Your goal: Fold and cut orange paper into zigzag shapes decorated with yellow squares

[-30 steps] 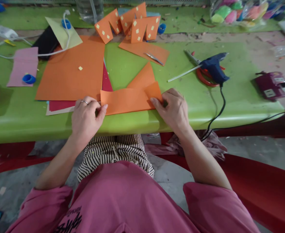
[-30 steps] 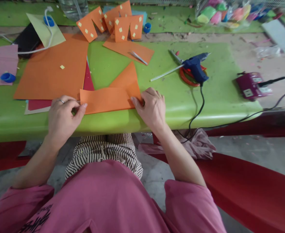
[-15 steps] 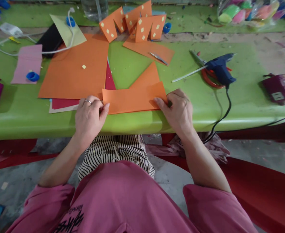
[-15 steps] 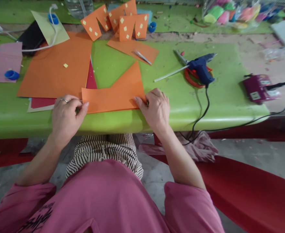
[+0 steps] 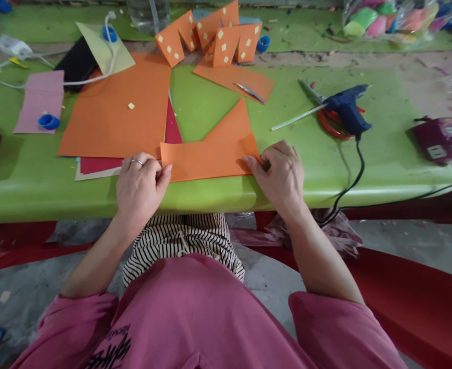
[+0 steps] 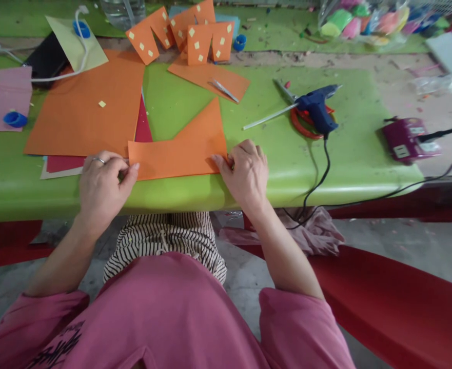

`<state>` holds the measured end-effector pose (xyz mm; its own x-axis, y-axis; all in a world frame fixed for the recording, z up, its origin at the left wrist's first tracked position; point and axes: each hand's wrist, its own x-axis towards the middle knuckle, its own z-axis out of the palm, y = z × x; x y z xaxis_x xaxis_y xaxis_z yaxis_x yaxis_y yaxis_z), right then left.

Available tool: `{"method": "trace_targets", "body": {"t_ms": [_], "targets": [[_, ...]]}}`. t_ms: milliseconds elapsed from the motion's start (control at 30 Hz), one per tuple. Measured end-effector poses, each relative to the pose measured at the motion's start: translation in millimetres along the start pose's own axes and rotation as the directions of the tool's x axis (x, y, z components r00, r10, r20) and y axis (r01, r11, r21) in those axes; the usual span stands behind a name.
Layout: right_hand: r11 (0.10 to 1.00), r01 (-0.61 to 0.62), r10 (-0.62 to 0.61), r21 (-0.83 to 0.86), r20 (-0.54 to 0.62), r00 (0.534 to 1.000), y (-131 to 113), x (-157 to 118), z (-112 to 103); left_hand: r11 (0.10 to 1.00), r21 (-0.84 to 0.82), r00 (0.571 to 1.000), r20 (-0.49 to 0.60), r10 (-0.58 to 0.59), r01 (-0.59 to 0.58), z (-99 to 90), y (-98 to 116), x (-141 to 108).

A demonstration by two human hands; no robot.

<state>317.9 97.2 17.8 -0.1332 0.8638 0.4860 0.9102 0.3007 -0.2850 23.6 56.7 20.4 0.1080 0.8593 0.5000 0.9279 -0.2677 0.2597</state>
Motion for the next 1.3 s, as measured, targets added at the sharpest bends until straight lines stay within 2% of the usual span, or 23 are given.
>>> {"method": "trace_targets", "body": {"t_ms": [100, 200, 267, 333, 400, 500, 600, 700, 900, 1000, 1100, 1200, 1300], "targets": [[1.0, 0.012, -0.012, -0.006, 0.0, 1.0, 1, -1, 1, 0.999, -0.025, 1.0, 0.014, -0.02, 0.02, -2.7, 1, 1], [1.0, 0.006, -0.006, -0.004, 0.04, 0.999, 2, -2, 0, 1.0, -0.019, 1.0, -0.031, -0.007, 0.007, -9.7, 8, 1], [1.0, -0.018, 0.019, -0.011, 0.084, 0.996, 1, -1, -1, 0.996, 0.011, 0.992, -0.088, 0.088, -0.087, -13.8, 18, -1], [0.999, -0.045, 0.047, -0.022, 0.116, 0.992, 0, 0, -2, 0.965, 0.046, 0.959, -0.112, 0.26, -0.257, -13.9, 33, -4], [0.998, -0.055, 0.058, -0.031, 0.117, 0.991, -1, 0, -2, 0.903, 0.053, 0.902, -0.053, 0.428, -0.426, -8.2, 51, -8], [0.999, -0.039, 0.042, -0.032, 0.086, 0.995, -2, 1, -3, 0.853, 0.015, 0.853, 0.041, 0.52, -0.521, 7.6, 75, -12], [0.999, -0.026, 0.028, -0.029, 0.065, 0.998, -3, 1, -5, 0.879, 0.023, 0.877, 0.081, 0.474, -0.477, 22.6, 88, -14], [0.999, -0.018, 0.02, -0.038, 0.065, 0.998, -3, 1, -6, 0.897, 0.038, 0.896, 0.073, 0.437, -0.441, 31.3, 89, -17], [0.999, 0.003, -0.001, -0.046, 0.053, 0.999, 1, 2, -4, 0.898, 0.034, 0.896, 0.101, 0.433, -0.439, 37.5, 85, -24], [0.999, 0.021, -0.022, -0.046, -0.026, 0.999, -4, -2, -9, 0.898, 0.028, 0.89, 0.155, 0.43, -0.439, 37.2, 84, -24], [0.981, 0.183, -0.187, -0.057, -0.062, 0.98, -17, -15, -17, 0.897, 0.012, 0.885, 0.169, 0.435, -0.443, 36.5, 83, -23], [0.916, 0.398, -0.396, -0.046, 0.046, 0.917, -29, -34, -19, 0.895, 0.007, 0.886, 0.148, 0.44, -0.446, 35.9, 82, -24], [0.896, 0.441, -0.433, -0.05, 0.122, 0.893, -32, -47, -14, 0.892, -0.001, 0.879, 0.172, 0.445, -0.451, 33.4, 81, -23]]}}
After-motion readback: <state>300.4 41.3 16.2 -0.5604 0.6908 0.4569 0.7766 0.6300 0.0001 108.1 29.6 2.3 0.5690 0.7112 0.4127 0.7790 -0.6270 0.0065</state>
